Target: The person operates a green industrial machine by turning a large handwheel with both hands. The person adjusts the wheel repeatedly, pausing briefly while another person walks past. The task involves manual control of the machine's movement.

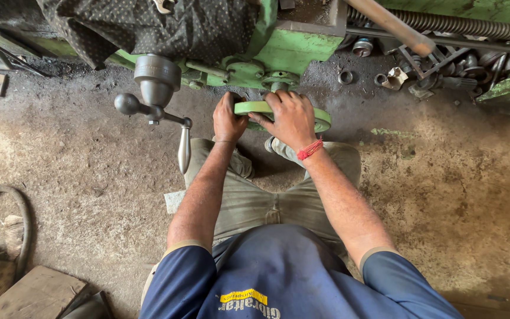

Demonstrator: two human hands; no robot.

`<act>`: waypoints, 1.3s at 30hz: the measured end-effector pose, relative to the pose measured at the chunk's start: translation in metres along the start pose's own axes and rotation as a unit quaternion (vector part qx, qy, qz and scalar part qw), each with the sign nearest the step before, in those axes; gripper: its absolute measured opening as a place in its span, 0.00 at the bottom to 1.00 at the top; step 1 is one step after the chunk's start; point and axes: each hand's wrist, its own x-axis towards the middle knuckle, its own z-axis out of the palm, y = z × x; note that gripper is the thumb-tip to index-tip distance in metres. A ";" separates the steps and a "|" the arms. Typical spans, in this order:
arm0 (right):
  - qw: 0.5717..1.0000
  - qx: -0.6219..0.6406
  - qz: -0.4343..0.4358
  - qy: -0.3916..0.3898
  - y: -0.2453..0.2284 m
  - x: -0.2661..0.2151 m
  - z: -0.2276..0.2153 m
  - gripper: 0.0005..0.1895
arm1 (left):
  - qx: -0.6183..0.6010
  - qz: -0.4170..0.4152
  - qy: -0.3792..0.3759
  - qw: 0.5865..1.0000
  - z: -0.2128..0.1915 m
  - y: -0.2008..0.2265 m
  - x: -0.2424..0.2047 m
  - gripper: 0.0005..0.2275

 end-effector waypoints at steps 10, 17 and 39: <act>1.000 -0.012 -0.002 0.004 -0.002 0.001 0.002 0.27 | -0.017 -0.009 0.002 1.000 -0.001 0.001 0.000 0.09; 1.000 -0.013 0.002 -0.002 -0.003 0.002 0.001 0.27 | -0.018 -0.014 0.001 1.000 -0.001 0.000 -0.001 0.09; 0.999 -0.029 0.010 -0.016 -0.008 0.005 0.003 0.28 | -0.021 -0.039 -0.012 0.999 -0.001 -0.006 -0.001 0.10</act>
